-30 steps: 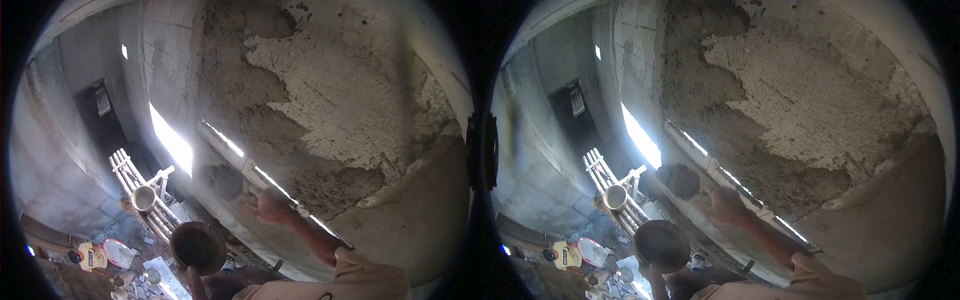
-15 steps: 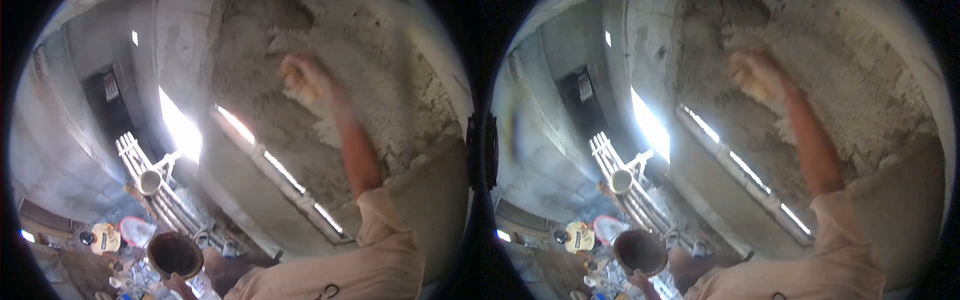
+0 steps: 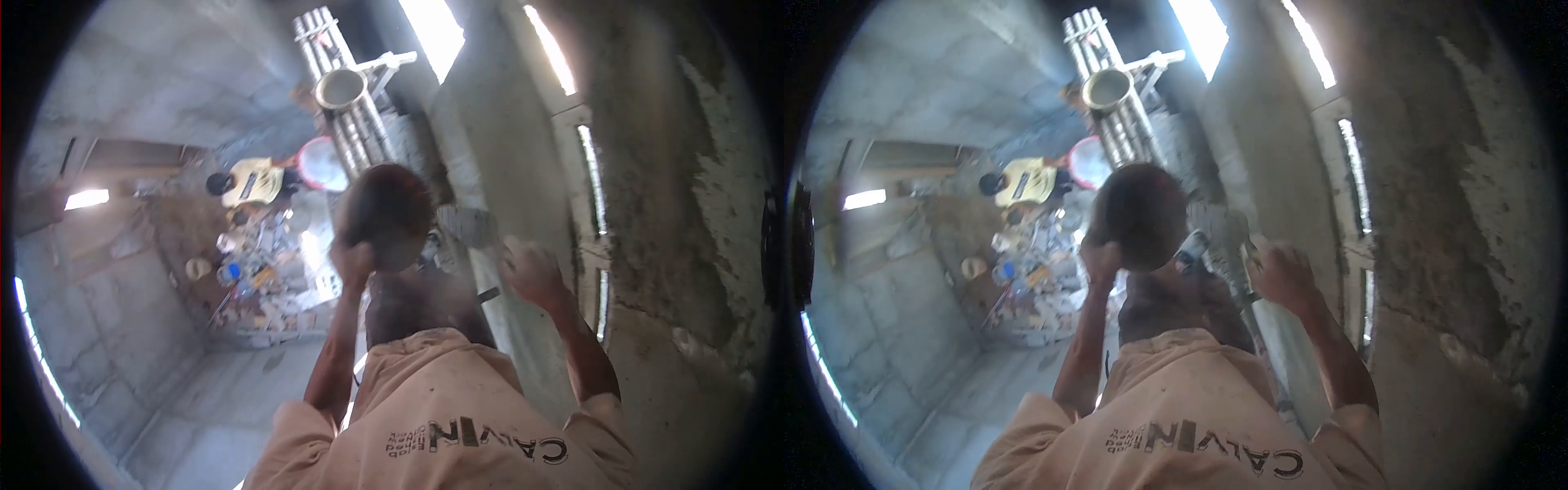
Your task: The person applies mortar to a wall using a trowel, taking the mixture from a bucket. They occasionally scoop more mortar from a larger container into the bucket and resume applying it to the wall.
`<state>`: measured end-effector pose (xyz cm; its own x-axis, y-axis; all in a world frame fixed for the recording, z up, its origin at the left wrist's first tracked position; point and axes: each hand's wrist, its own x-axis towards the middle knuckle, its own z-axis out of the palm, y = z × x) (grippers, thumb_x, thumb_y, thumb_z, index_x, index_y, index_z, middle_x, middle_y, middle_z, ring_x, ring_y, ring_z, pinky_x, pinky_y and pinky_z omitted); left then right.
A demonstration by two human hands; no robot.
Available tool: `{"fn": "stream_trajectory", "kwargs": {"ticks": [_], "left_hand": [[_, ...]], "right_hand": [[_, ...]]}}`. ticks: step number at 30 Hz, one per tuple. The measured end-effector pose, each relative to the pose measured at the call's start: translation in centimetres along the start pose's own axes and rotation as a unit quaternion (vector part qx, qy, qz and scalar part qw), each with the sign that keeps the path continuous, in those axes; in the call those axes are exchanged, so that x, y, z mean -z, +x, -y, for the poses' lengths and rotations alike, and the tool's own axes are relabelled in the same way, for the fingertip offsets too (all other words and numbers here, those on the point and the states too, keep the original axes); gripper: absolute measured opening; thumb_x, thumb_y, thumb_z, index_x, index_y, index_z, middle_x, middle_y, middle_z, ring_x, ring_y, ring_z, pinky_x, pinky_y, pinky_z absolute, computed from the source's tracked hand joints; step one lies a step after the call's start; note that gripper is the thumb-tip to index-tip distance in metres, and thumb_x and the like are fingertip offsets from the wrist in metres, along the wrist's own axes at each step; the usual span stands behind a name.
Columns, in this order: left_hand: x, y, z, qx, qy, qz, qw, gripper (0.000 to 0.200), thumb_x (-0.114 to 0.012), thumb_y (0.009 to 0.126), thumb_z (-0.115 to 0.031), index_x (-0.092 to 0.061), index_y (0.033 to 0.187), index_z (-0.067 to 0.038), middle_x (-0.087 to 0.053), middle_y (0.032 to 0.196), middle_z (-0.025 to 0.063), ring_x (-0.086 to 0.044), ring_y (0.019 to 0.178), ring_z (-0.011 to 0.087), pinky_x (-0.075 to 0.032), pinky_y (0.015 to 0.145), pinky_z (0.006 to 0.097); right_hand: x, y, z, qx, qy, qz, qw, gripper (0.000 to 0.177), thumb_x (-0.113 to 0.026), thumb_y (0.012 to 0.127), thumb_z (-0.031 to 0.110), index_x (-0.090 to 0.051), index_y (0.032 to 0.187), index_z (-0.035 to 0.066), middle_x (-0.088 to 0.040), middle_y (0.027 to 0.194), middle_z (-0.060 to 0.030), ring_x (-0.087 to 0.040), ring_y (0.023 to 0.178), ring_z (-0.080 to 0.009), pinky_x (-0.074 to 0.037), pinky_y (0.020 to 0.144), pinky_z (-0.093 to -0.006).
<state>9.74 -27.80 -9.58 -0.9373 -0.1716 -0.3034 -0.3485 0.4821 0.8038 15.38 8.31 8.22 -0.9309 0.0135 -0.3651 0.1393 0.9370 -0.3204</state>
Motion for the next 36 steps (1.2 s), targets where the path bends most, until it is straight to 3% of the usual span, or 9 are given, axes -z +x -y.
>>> {"fn": "stream_trajectory", "kwargs": {"ticks": [4, 8, 11, 17, 22, 25, 28, 32, 36], "left_hand": [[-3.4, -2.4, -9.7, -0.033, 0.079, 0.044, 0.995, 0.072, -0.061, 0.076, -0.005, -0.056, 0.147, -0.006, -0.073, 0.099, 0.03, -0.076, 0.092, 0.0359, -0.058, 0.077, 0.0467], [-5.9, -3.6, -13.6, 0.009, 0.001, 0.128, 0.992, 0.078, -0.057, 0.076, -0.001, -0.05, 0.154, -0.008, -0.073, 0.11, 0.0316, -0.075, 0.103, 0.0381, -0.058, 0.089, 0.0447], [-6.2, -4.8, -16.3, -0.056, -0.065, 0.172, 0.981, 0.077, -0.053, 0.078, 0.002, -0.048, 0.155, -0.004, -0.072, 0.119, 0.0291, -0.073, 0.111, 0.0344, -0.056, 0.094, 0.043], [-6.8, -6.0, -16.7, -0.06, -0.269, 0.247, 0.929, 0.052, -0.055, 0.086, -0.001, -0.058, 0.137, 0.01, -0.069, 0.13, 0.0141, -0.063, 0.122, 0.0202, -0.049, 0.105, 0.0341], [-7.4, -5.4, -15.9, -0.031, -0.259, 0.205, 0.943, 0.053, -0.056, 0.087, -0.002, -0.058, 0.139, 0.008, -0.07, 0.125, 0.0134, -0.065, 0.115, 0.0196, -0.05, 0.101, 0.0327], [-7.2, -5.8, -16.7, 0.012, -0.277, 0.207, 0.938, 0.056, -0.059, 0.088, -0.012, -0.056, 0.141, 0.007, -0.07, 0.124, 0.011, -0.066, 0.111, 0.0177, -0.052, 0.095, 0.0317], [-6.6, -5.5, -16.4, -0.106, -0.303, 0.167, 0.932, 0.047, -0.06, 0.085, -0.008, -0.063, 0.13, 0.007, -0.072, 0.119, 0.0123, -0.066, 0.106, 0.0174, -0.053, 0.094, 0.0322], [-7.0, -4.7, -10.7, -0.101, -0.325, 0.191, 0.921, 0.065, -0.068, 0.092, -0.035, -0.059, 0.138, 0.008, -0.069, 0.128, 0.014, -0.064, 0.116, 0.0203, -0.05, 0.1, 0.0359], [-6.2, -4.3, -10.0, -0.03, -0.348, 0.075, 0.934, 0.048, -0.07, 0.082, -0.006, -0.065, 0.129, 0.006, -0.07, 0.122, 0.0143, -0.067, 0.111, 0.0237, -0.053, 0.097, 0.0378]], "right_hand": [[-10.2, 6.3, 1.9, 0.063, -0.187, 0.024, 0.98, 0.026, -0.069, 0.088, 0.019, -0.068, 0.108, 0.004, -0.073, 0.092, -0.0171, -0.075, 0.088, -0.0329, -0.057, 0.077, -0.0472], [-4.5, 3.1, 1.6, 0.052, -0.198, -0.027, 0.978, 0.03, -0.069, 0.087, 0.019, -0.067, 0.112, 0.003, -0.071, 0.097, -0.0158, -0.073, 0.093, -0.0312, -0.056, 0.083, -0.0464], [-1.8, 2.0, -0.9, -0.076, -0.145, 0.062, 0.985, 0.042, -0.066, 0.088, 0.023, -0.064, 0.125, 0.002, -0.068, 0.115, -0.0167, -0.067, 0.106, -0.0354, -0.051, 0.095, -0.0466], [-5.4, 1.4, -0.7, -0.109, 0.096, 0.146, 0.979, 0.044, -0.07, 0.09, 0.038, -0.069, 0.118, 0.003, -0.071, 0.12, -0.0189, -0.068, 0.112, -0.0377, -0.053, 0.099, -0.0498], [-1.7, -1.6, 1.1, -0.112, 0.167, 0.014, 0.979, 0.033, -0.067, 0.091, 0.032, -0.07, 0.101, 0.0, -0.072, 0.09, -0.0274, -0.07, 0.095, -0.0463, -0.055, 0.087, -0.053], [-3.7, -0.8, 0.0, -0.142, 0.098, -0.015, 0.985, 0.034, -0.067, 0.091, 0.033, -0.07, 0.101, 0.001, -0.072, 0.091, -0.0267, -0.071, 0.097, -0.0451, -0.055, 0.088, -0.0528], [-2.6, -0.6, -0.8, -0.174, 0.152, 0.017, 0.973, 0.036, -0.067, 0.092, 0.034, -0.07, 0.104, 0.001, -0.072, 0.093, -0.0268, -0.07, 0.098, -0.0456, -0.055, 0.088, -0.0528], [-0.4, -1.1, -0.5, -0.186, 0.153, 0.017, 0.97, 0.043, -0.069, 0.092, 0.037, -0.067, 0.11, -0.002, -0.072, 0.095, -0.0281, -0.07, 0.098, -0.0469, -0.055, 0.09, -0.0535], [5.4, 1.6, -1.6, -0.12, 0.085, -0.066, 0.987, 0.045, -0.07, 0.094, 0.038, -0.067, 0.111, -0.003, -0.072, 0.092, -0.0271, -0.071, 0.093, -0.0469, -0.055, 0.088, -0.0531]]}}
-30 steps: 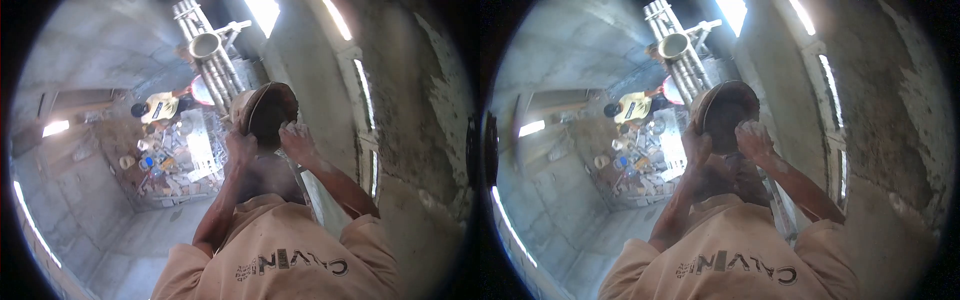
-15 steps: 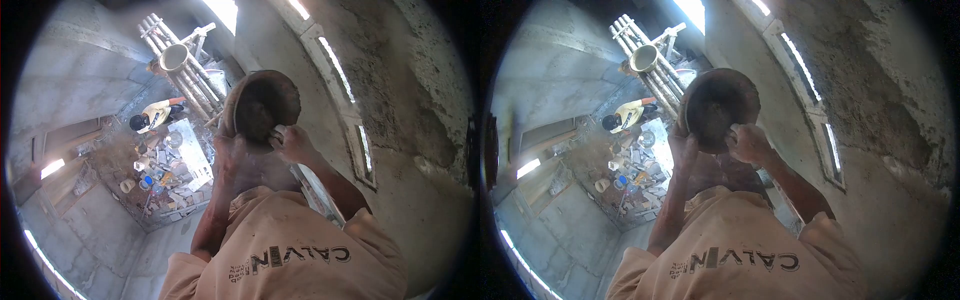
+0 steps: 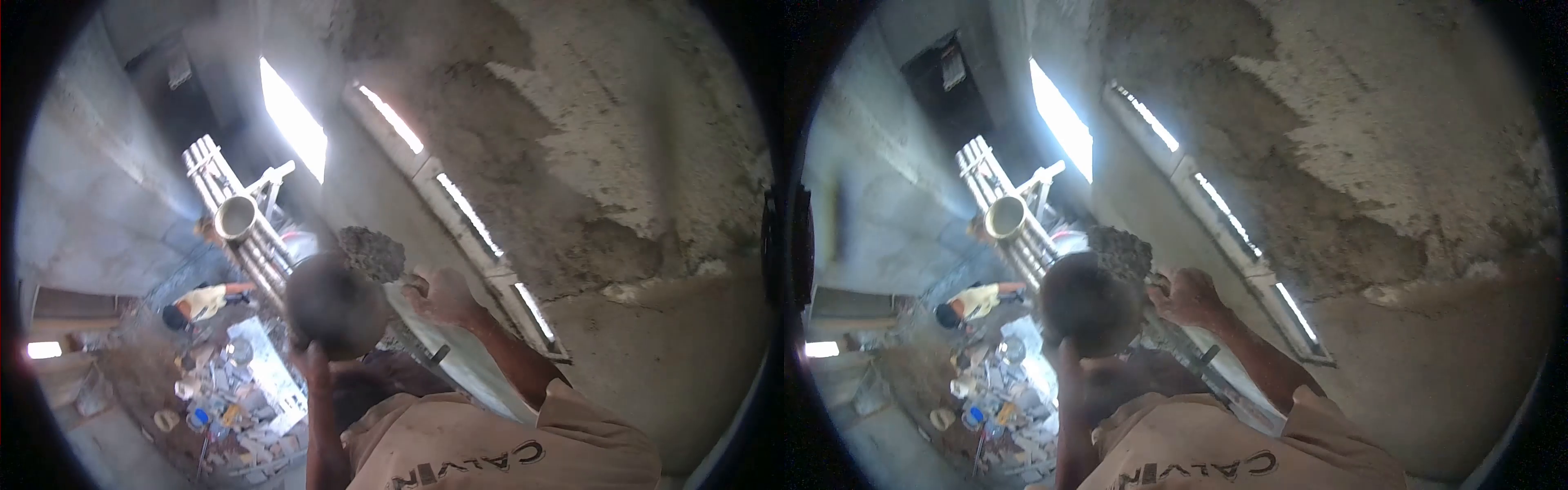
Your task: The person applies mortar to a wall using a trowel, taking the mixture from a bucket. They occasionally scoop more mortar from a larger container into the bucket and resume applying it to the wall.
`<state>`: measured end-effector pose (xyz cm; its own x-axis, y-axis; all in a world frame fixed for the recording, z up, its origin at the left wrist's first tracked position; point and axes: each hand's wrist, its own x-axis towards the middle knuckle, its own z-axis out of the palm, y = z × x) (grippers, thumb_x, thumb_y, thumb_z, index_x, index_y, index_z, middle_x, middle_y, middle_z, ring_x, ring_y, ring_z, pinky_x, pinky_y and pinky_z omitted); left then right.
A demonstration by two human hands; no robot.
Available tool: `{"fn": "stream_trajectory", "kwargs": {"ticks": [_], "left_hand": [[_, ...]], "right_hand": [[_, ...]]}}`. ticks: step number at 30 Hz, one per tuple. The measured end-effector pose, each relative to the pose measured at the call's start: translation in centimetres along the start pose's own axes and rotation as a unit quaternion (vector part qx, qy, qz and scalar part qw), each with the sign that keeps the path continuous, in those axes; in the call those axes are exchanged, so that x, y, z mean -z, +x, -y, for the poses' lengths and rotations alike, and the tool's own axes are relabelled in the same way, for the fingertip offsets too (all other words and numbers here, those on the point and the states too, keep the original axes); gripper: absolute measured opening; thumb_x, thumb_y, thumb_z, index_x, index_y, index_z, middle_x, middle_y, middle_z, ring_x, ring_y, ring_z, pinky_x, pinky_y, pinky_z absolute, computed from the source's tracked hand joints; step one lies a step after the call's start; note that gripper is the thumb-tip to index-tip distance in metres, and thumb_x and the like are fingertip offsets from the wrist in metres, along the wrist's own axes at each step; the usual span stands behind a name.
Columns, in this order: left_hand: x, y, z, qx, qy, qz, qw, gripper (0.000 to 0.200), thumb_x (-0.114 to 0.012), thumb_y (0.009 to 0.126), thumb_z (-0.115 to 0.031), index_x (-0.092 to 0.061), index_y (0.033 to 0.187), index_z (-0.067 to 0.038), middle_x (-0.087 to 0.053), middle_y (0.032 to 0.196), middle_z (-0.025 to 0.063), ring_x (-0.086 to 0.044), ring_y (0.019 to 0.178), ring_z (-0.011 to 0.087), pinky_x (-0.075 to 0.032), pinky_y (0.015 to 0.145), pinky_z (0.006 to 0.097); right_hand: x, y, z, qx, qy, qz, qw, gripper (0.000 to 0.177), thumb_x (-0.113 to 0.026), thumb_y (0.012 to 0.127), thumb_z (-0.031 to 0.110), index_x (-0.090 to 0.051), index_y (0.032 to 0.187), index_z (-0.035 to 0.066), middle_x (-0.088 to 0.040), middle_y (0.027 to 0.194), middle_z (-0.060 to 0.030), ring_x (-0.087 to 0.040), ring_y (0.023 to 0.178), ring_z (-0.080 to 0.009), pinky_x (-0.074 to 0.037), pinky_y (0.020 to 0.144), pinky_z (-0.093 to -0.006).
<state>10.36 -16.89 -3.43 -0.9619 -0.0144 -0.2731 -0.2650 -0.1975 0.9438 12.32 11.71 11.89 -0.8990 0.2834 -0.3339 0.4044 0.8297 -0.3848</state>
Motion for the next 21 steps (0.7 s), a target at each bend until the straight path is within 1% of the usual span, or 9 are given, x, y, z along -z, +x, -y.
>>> {"fn": "stream_trajectory", "kwargs": {"ticks": [1, 2, 3, 6, 10, 13, 17, 20, 21], "left_hand": [[1.9, -0.1, 1.7, 0.03, 0.034, -0.006, 0.999, 0.062, -0.07, 0.084, -0.031, -0.061, 0.132, 0.007, -0.068, 0.119, 0.0122, -0.066, 0.105, 0.02, -0.055, 0.088, 0.0344], [2.6, -0.7, -0.1, 0.014, 0.031, -0.012, 0.999, 0.063, -0.058, 0.074, -0.009, -0.057, 0.134, 0.01, -0.065, 0.124, 0.0182, -0.064, 0.114, 0.0261, -0.051, 0.101, 0.0402], [4.4, -0.5, 2.1, -0.018, 0.034, 0.0, 0.999, 0.073, -0.073, 0.089, -0.047, -0.059, 0.134, 0.008, -0.068, 0.119, 0.0106, -0.064, 0.108, 0.0182, -0.055, 0.087, 0.0317], [7.8, -1.2, 2.4, -0.068, 0.03, -0.013, 0.997, 0.081, -0.072, 0.085, -0.047, -0.053, 0.138, 0.012, -0.062, 0.131, 0.0181, -0.06, 0.12, 0.027, -0.048, 0.104, 0.0412], [12.5, -1.4, 4.7, -0.013, -0.022, -0.109, 0.994, 0.061, -0.06, 0.078, -0.015, -0.058, 0.134, 0.01, -0.065, 0.127, 0.0163, -0.064, 0.111, 0.0254, -0.051, 0.1, 0.0374], [14.2, -1.4, 3.6, 0.081, 0.003, -0.173, 0.982, 0.057, -0.055, 0.072, -0.004, -0.06, 0.126, 0.013, -0.068, 0.118, 0.0163, -0.067, 0.104, 0.0261, -0.052, 0.096, 0.0356], [16.7, -0.9, 6.8, 0.039, 0.122, -0.302, 0.945, 0.051, -0.056, 0.074, -0.006, -0.061, 0.121, 0.013, -0.066, 0.107, 0.0123, -0.059, 0.084, 0.0198, -0.051, 0.074, 0.0344], [15.1, -1.3, 5.1, 0.008, 0.153, -0.216, 0.964, 0.048, -0.058, 0.077, -0.006, -0.061, 0.121, 0.013, -0.065, 0.103, 0.0095, -0.055, 0.08, 0.0173, -0.05, 0.069, 0.035], [14.2, -1.3, 4.8, 0.015, 0.14, -0.186, 0.972, 0.046, -0.058, 0.078, -0.006, -0.062, 0.12, 0.012, -0.065, 0.102, 0.0083, -0.056, 0.08, 0.0166, -0.05, 0.069, 0.0345]], "right_hand": [[2.1, -0.7, 1.3, 0.012, -0.005, -0.004, 1.0, 0.045, -0.07, 0.094, 0.038, -0.067, 0.111, -0.004, -0.072, 0.091, -0.0267, -0.071, 0.091, -0.0468, -0.056, 0.087, -0.0528], [4.0, -1.2, 2.1, 0.045, -0.025, -0.03, 0.998, 0.043, -0.072, 0.093, 0.036, -0.067, 0.109, -0.003, -0.072, 0.089, -0.0264, -0.072, 0.088, -0.0453, -0.056, 0.083, -0.0519], [5.9, -1.3, 2.9, 0.081, -0.043, -0.056, 0.994, 0.04, -0.073, 0.092, 0.035, -0.067, 0.106, -0.002, -0.071, 0.087, -0.0261, -0.072, 0.085, -0.0438, -0.056, 0.079, -0.0509], [12.1, -2.7, 6.4, 0.154, 0.016, -0.039, 0.987, 0.035, -0.078, 0.089, 0.027, -0.068, 0.104, -0.002, -0.072, 0.084, -0.0228, -0.075, 0.078, -0.0364, -0.059, 0.071, -0.0448], [16.9, -3.1, 7.7, 0.352, 0.183, -0.005, 0.918, 0.035, -0.076, 0.095, 0.031, -0.069, 0.107, -0.002, -0.077, 0.09, -0.0148, -0.074, 0.079, -0.0211, -0.06, 0.072, -0.0365], [21.2, -2.0, 5.9, 0.127, 0.324, 0.069, 0.935, 0.032, -0.074, 0.096, 0.035, -0.071, 0.1, 0.004, -0.073, 0.089, -0.0052, -0.068, 0.07, -0.0148, -0.059, 0.062, -0.0343], [27.5, -3.8, -1.8, -0.172, 0.242, -0.257, 0.92, 0.039, -0.068, 0.098, 0.046, -0.069, 0.103, 0.007, -0.067, 0.085, -0.0038, -0.063, 0.065, -0.0134, -0.055, 0.057, -0.0328], [28.1, -13.6, -4.1, -0.122, 0.368, -0.424, 0.818, 0.042, -0.071, 0.096, 0.041, -0.068, 0.118, 0.005, -0.062, 0.076, -0.0002, -0.057, 0.055, -0.0087, -0.049, 0.049, -0.0264], [28.5, -16.8, -5.3, -0.098, 0.269, -0.337, 0.897, 0.046, -0.073, 0.095, 0.044, -0.066, 0.122, 0.007, -0.059, 0.072, 0.0013, -0.056, 0.055, -0.0086, -0.048, 0.049, -0.0246]]}}
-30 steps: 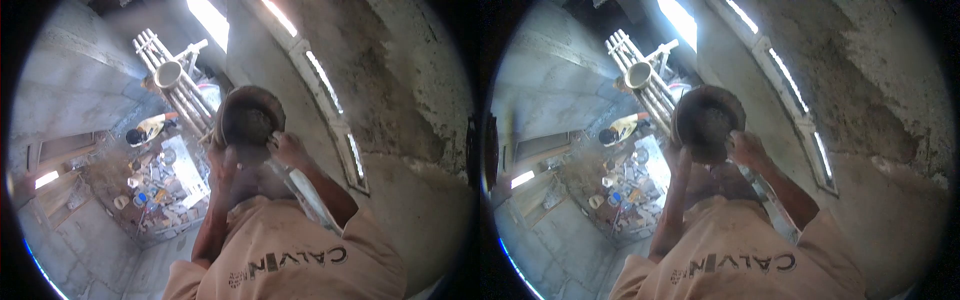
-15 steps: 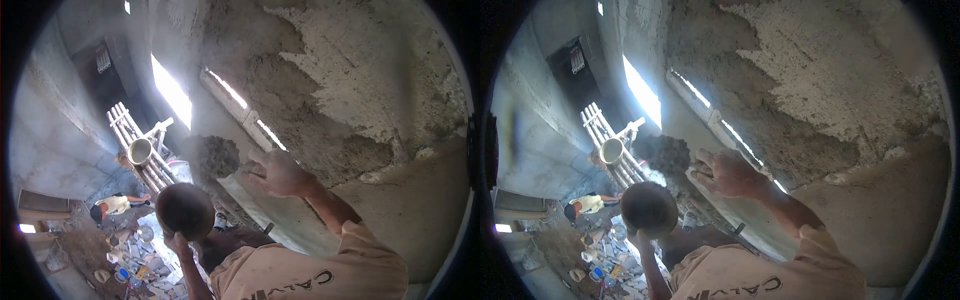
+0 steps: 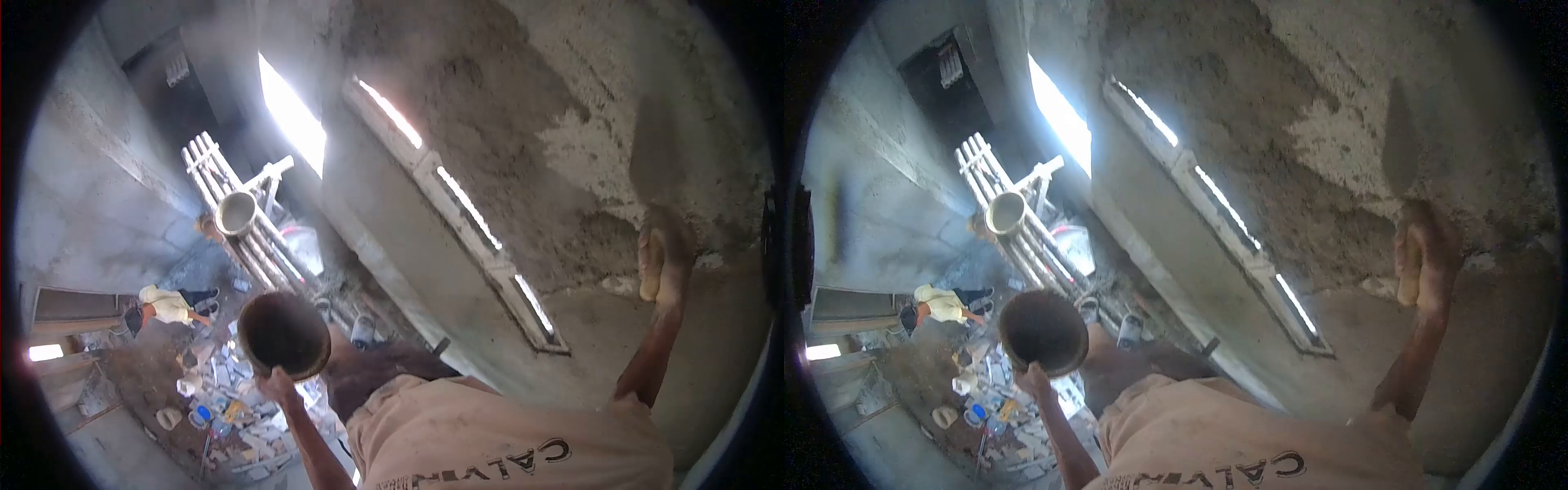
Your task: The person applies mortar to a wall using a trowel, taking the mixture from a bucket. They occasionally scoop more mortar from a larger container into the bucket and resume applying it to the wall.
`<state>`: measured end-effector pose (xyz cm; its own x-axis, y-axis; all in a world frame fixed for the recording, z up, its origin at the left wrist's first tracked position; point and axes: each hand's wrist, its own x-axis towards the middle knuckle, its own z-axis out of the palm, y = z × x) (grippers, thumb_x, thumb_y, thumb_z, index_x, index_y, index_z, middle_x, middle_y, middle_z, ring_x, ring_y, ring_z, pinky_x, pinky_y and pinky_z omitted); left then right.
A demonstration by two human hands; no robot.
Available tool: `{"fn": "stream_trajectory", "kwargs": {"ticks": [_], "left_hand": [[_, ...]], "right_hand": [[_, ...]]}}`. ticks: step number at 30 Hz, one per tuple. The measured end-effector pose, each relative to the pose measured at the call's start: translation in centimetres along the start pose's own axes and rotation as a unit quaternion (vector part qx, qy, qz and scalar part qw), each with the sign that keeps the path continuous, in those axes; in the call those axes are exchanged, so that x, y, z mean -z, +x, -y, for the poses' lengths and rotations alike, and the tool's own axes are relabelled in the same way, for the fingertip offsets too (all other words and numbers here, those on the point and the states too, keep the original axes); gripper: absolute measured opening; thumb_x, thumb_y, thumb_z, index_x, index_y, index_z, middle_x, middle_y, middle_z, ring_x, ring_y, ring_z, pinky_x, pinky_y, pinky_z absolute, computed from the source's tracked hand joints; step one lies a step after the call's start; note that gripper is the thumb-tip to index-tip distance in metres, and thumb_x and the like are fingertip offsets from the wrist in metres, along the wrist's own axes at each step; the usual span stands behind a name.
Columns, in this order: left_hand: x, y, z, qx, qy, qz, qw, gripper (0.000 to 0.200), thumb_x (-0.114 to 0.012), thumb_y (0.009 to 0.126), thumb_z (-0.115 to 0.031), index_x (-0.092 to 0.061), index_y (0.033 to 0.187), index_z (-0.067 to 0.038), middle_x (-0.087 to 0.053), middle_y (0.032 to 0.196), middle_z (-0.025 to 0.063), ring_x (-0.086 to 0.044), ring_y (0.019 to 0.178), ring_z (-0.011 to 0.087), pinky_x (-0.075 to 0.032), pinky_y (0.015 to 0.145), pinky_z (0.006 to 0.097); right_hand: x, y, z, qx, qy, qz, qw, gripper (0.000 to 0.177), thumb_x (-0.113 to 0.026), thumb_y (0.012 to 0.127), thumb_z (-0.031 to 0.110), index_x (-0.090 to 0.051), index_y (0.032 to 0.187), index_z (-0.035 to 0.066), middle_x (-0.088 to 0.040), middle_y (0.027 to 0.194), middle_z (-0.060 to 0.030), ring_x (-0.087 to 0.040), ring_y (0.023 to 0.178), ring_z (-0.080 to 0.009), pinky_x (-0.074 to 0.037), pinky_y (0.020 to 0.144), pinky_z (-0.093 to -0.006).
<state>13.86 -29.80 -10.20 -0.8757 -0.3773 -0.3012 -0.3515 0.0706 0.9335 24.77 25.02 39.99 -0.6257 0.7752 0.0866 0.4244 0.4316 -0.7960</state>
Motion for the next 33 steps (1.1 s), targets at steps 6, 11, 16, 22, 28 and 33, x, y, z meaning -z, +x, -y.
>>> {"fn": "stream_trajectory", "kwargs": {"ticks": [6, 11, 16, 22, 28, 33], "left_hand": [[-9.0, -0.6, -4.4, -0.061, 0.079, 0.168, 0.981, 0.054, -0.056, 0.075, -0.004, -0.065, 0.126, 0.011, -0.074, 0.114, 0.0193, -0.07, 0.096, 0.024, -0.055, 0.085, 0.0374], [-16.8, -5.3, -9.3, -0.108, 0.237, 0.274, 0.926, 0.049, -0.055, 0.076, -0.004, -0.067, 0.122, 0.007, -0.076, 0.102, 0.018, -0.07, 0.09, 0.0226, -0.055, 0.079, 0.0386], [-21.8, -6.8, -12.2, -0.13, 0.192, 0.38, 0.895, 0.052, -0.061, 0.082, -0.004, -0.066, 0.133, 0.002, -0.076, 0.119, 0.0196, -0.074, 0.111, 0.0307, -0.056, 0.093, 0.0399], [-24.5, -7.9, -14.4, -0.09, 0.025, 0.431, 0.897, 0.068, -0.076, 0.089, -0.03, -0.056, 0.141, 0.01, -0.069, 0.131, 0.0165, -0.062, 0.124, 0.0215, -0.048, 0.106, 0.0345], [-23.7, -6.6, -11.4, -0.072, -0.042, 0.45, 0.889, 0.087, -0.073, 0.092, -0.054, -0.051, 0.145, 0.011, -0.066, 0.131, 0.0162, -0.06, 0.123, 0.0208, -0.048, 0.104, 0.0349], [-22.4, -6.1, -11.2, -0.11, -0.021, 0.411, 0.905, 0.075, -0.065, 0.092, -0.047, -0.055, 0.14, 0.009, -0.068, 0.124, 0.0146, -0.063, 0.111, 0.0209, -0.051, 0.096, 0.036]], "right_hand": [[-17.1, -4.6, -17.2, 0.051, -0.211, 0.351, 0.911, 0.026, -0.068, 0.094, 0.025, -0.071, 0.109, 0.004, -0.071, 0.08, -0.0183, -0.072, 0.072, -0.0313, -0.055, 0.066, -0.0442], [-34.2, -12.8, -27.2, 0.318, -0.347, 0.22, 0.854, 0.04, -0.066, 0.091, 0.026, -0.066, 0.124, 0.003, -0.072, 0.099, -0.0164, -0.07, 0.093, -0.0384, -0.053, 0.085, -0.0532], [-31.8, -10.4, -20.2, 0.23, -0.453, 0.253, 0.823, 0.045, -0.067, 0.088, 0.027, -0.064, 0.126, 0.004, -0.071, 0.105, -0.0203, -0.071, 0.094, -0.0387, -0.056, 0.081, -0.0494], [-31.8, -9.2, -27.7, 0.032, -0.231, 0.323, 0.917, 0.026, -0.067, 0.089, 0.028, -0.07, 0.097, 0.003, -0.072, 0.092, -0.0231, -0.072, 0.089, -0.0432, -0.059, 0.078, -0.0514], [-34.1, -9.6, -24.7, -0.074, -0.122, 0.361, 0.921, 0.034, -0.069, 0.089, 0.031, -0.071, 0.101, 0.0, -0.073, 0.087, -0.0222, -0.072, 0.086, -0.0396, -0.055, 0.079, -0.0479], [-32.2, -8.8, -23.5, -0.145, -0.174, 0.381, 0.896, 0.046, -0.062, 0.094, 0.041, -0.069, 0.107, -0.002, -0.07, 0.101, -0.0304, -0.069, 0.103, -0.0456, -0.053, 0.092, -0.0535]]}}
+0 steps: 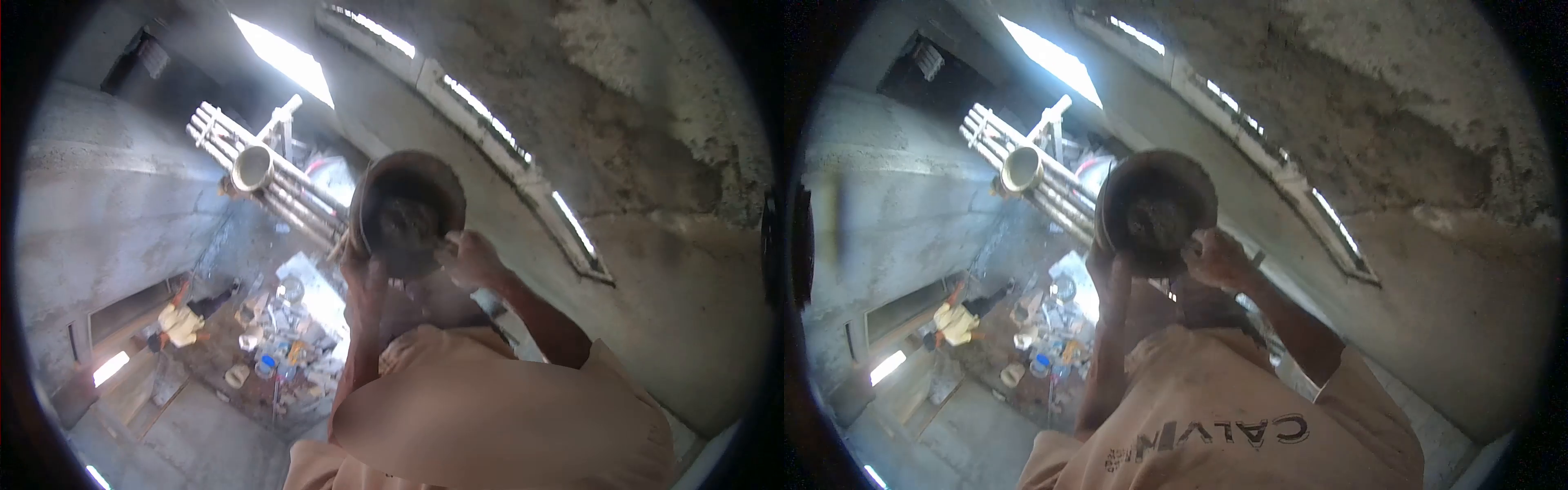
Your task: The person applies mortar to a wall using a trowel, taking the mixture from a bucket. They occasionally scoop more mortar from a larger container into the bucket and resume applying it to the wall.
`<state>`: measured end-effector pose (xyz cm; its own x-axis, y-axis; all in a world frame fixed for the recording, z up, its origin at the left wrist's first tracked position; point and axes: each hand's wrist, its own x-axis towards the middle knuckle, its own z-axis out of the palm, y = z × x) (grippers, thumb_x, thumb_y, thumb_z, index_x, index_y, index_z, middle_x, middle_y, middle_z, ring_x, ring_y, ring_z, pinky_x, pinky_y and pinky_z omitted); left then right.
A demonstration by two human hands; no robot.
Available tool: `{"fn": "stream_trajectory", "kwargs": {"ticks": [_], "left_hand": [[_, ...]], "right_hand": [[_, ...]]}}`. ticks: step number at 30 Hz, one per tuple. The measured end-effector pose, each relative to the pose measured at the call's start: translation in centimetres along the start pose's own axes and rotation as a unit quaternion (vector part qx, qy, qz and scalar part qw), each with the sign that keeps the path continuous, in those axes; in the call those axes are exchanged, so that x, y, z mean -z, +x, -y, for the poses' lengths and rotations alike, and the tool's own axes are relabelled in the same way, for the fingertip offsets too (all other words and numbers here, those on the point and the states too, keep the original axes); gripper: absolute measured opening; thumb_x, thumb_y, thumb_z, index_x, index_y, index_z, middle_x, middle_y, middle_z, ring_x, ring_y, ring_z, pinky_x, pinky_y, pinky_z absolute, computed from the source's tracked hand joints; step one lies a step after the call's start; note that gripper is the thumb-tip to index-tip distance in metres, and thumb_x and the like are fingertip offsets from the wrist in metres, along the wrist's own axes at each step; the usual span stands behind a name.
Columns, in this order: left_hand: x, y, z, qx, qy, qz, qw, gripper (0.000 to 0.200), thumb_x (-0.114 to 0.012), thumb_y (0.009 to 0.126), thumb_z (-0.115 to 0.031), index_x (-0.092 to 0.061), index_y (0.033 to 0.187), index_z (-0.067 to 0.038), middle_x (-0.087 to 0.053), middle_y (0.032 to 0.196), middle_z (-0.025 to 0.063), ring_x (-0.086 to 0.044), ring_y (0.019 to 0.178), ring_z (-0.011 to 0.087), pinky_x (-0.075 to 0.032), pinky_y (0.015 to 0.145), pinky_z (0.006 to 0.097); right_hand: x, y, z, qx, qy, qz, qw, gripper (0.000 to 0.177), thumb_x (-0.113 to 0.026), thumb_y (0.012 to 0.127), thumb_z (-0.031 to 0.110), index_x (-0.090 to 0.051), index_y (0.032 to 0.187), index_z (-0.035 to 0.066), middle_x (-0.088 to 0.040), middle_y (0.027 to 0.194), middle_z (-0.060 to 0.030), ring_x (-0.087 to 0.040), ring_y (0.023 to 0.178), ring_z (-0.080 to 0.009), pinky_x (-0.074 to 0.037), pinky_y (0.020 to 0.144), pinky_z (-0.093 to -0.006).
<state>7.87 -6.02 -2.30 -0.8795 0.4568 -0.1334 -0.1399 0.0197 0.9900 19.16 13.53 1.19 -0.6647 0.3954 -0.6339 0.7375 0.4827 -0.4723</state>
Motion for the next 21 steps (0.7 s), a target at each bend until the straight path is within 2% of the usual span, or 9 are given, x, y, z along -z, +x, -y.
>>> {"fn": "stream_trajectory", "kwargs": {"ticks": [2, 5, 6, 7, 10, 12, 16, 19, 21], "left_hand": [[1.5, -0.3, 2.5, 0.003, 0.003, -0.038, 0.999, 0.059, -0.062, 0.088, -0.028, -0.058, 0.135, 0.008, -0.069, 0.119, 0.0117, -0.064, 0.106, 0.0196, -0.052, 0.093, 0.0346], [2.2, 0.5, 3.7, 0.072, -0.079, -0.112, 0.988, 0.042, -0.06, 0.084, -0.007, -0.065, 0.124, 0.006, -0.07, 0.113, 0.0075, -0.065, 0.103, 0.0167, -0.052, 0.093, 0.0322], [2.1, -0.1, 2.1, -0.029, -0.083, -0.123, 0.989, 0.041, -0.067, 0.078, -0.019, -0.068, 0.111, 0.006, -0.069, 0.093, 0.0058, -0.062, 0.084, 0.0136, -0.053, 0.073, 0.032], [3.5, -0.4, 4.7, 0.103, -0.073, -0.172, 0.977, 0.047, -0.065, 0.078, -0.004, -0.063, 0.124, 0.005, -0.069, 0.117, 0.0095, -0.064, 0.107, 0.0183, -0.051, 0.095, 0.0336], [5.4, -2.1, 2.1, 0.056, -0.12, -0.212, 0.968, 0.054, -0.067, 0.079, -0.013, -0.062, 0.128, 0.007, -0.071, 0.115, 0.0132, -0.066, 0.108, 0.0209, -0.053, 0.094, 0.0355], [8.7, -4.1, 4.5, 0.044, -0.085, -0.159, 0.983, 0.078, -0.074, 0.084, -0.047, -0.058, 0.135, 0.01, -0.068, 0.125, 0.0172, -0.064, 0.116, 0.0236, -0.051, 0.1, 0.0382], [13.0, -7.3, 10.3, -0.035, -0.085, -0.271, 0.958, 0.074, -0.071, 0.081, -0.034, -0.057, 0.137, 0.012, -0.067, 0.127, 0.0177, -0.064, 0.118, 0.0261, -0.05, 0.103, 0.0393], [14.5, -9.2, 9.6, 0.026, -0.091, -0.357, 0.929, 0.067, -0.066, 0.078, -0.025, -0.058, 0.134, 0.011, -0.066, 0.123, 0.0185, -0.064, 0.112, 0.0263, -0.052, 0.098, 0.0362], [15.6, -11.1, 10.9, 0.037, -0.103, -0.396, 0.912, 0.065, -0.066, 0.078, -0.024, -0.058, 0.132, 0.012, -0.066, 0.121, 0.0184, -0.064, 0.108, 0.0259, -0.053, 0.095, 0.036]], "right_hand": [[-2.1, 1.7, -2.7, 0.011, -0.008, -0.012, 1.0, 0.051, -0.059, 0.095, 0.046, -0.069, 0.112, -0.001, -0.07, 0.1, -0.0303, -0.07, 0.103, -0.0451, -0.053, 0.093, -0.0526], [3.7, 1.6, 0.9, 0.062, -0.056, -0.015, 0.996, 0.05, -0.061, 0.094, 0.044, -0.068, 0.113, -0.001, -0.071, 0.093, -0.0277, -0.071, 0.097, -0.0451, -0.055, 0.09, -0.0527], [5.8, 1.5, 2.8, 0.063, -0.065, -0.01, 0.996, 0.049, -0.062, 0.094, 0.043, -0.068, 0.113, -0.002, -0.072, 0.092, -0.0271, -0.072, 0.096, -0.045, -0.055, 0.09, -0.0526], [7.6, 1.2, 4.6, 0.065, -0.072, 0.0, 0.995, 0.048, -0.064, 0.094, 0.042, -0.067, 0.113, -0.002, -0.072, 0.091, -0.0265, -0.072, 0.094, -0.0449, -0.055, 0.089, -0.0525], [12.1, 0.3, 9.0, 0.186, -0.163, -0.118, 0.962, 0.058, -0.071, 0.093, 0.049, -0.065, 0.12, -0.002, -0.07, 0.087, -0.0256, -0.07, 0.085, -0.045, -0.055, 0.081, -0.0519], [15.2, -1.1, 12.5, 0.278, -0.183, -0.141, 0.933, 0.047, -0.072, 0.094, 0.042, -0.068, 0.112, -0.001, -0.069, 0.081, -0.0229, -0.072, 0.081, -0.0408, -0.055, 0.076, -0.051], [20.8, -5.2, 20.1, 0.417, -0.043, 0.01, 0.908, 0.049, -0.073, 0.096, 0.04, -0.065, 0.122, -0.001, -0.075, 0.085, -0.0152, -0.075, 0.082, -0.0232, -0.06, 0.069, -0.0359], [25.1, -5.0, 24.4, 0.509, -0.112, 0.113, 0.846, 0.042, -0.071, 0.098, 0.036, -0.066, 0.122, 0.001, -0.076, 0.093, -0.0117, -0.074, 0.08, -0.0132, -0.058, 0.058, -0.0281], [27.2, -7.2, 28.2, 0.359, -0.07, 0.1, 0.925, 0.037, -0.067, 0.1, 0.033, -0.068, 0.12, 0.003, -0.076, 0.093, -0.0103, -0.072, 0.07, -0.0135, -0.055, 0.05, -0.0286]]}}
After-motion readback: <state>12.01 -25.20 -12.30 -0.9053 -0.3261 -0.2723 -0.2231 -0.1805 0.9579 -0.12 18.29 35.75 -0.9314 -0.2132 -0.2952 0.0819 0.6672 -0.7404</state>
